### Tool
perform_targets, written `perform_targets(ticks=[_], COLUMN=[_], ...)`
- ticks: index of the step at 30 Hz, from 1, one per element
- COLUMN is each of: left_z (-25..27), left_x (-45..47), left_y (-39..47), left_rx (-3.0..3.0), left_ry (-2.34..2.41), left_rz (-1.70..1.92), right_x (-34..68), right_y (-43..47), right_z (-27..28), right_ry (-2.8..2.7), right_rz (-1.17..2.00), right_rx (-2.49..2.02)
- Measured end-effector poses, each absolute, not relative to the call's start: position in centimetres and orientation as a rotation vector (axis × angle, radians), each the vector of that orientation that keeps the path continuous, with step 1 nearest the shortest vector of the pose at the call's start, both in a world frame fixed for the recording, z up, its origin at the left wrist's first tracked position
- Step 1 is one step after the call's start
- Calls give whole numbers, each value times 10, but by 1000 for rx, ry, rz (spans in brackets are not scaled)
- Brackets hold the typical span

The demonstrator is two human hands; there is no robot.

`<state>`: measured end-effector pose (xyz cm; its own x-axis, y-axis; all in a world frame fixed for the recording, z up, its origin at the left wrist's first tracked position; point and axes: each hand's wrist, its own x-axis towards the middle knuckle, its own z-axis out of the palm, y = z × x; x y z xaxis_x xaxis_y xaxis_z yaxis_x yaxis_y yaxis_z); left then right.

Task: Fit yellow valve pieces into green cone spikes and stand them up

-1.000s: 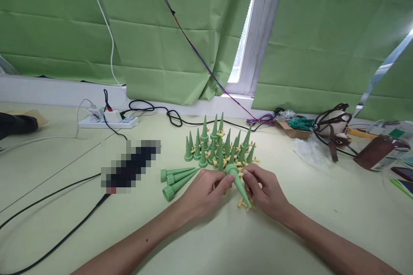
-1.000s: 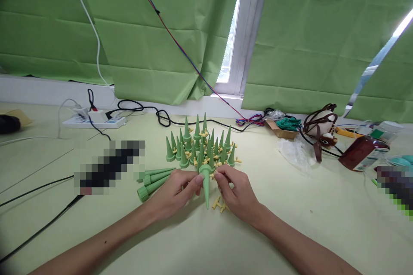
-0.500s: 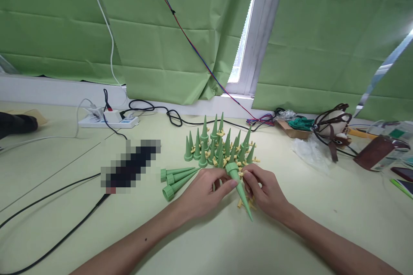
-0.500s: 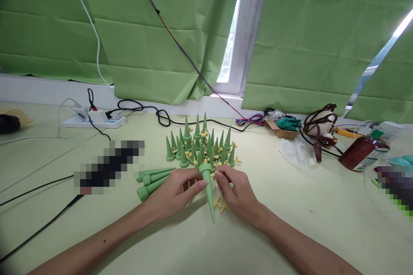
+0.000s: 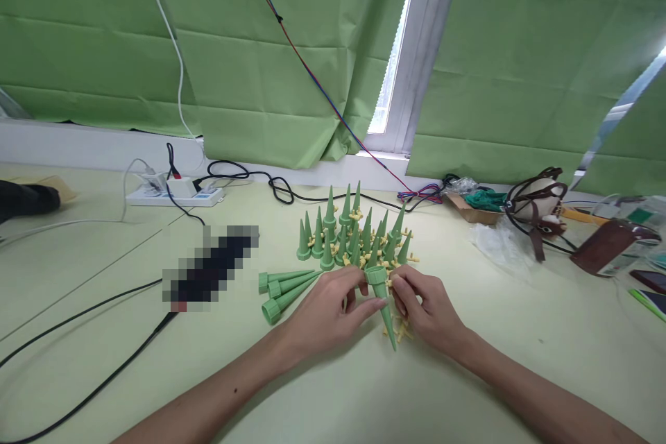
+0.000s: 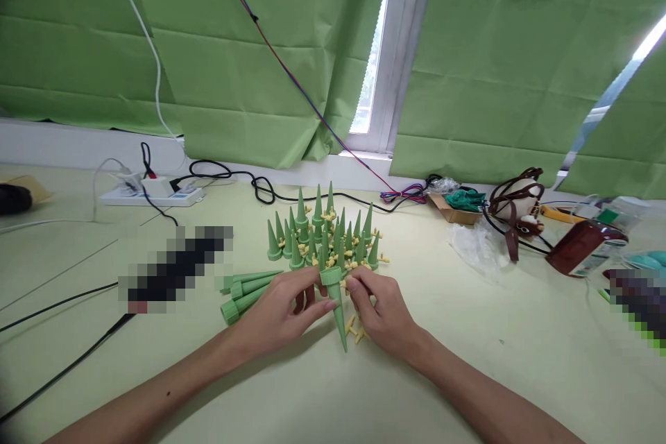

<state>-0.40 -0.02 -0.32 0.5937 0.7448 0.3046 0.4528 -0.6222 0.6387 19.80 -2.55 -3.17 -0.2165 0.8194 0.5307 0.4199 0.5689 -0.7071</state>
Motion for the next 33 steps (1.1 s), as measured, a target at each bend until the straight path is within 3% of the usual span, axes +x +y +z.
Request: perform_targets(ticks=[23, 33], left_z=[-9, -11], left_x=[-9, -7], left_y=[2, 2], left_rx=[2524, 2355], left_ry=[676, 928], left_rz=[937, 919], right_x=[196, 194], right_y=[-26, -29], right_z=[-29, -29], right_ry=[-1930, -1894], right_rz=[422, 412], right_rx=[-1025, -1009])
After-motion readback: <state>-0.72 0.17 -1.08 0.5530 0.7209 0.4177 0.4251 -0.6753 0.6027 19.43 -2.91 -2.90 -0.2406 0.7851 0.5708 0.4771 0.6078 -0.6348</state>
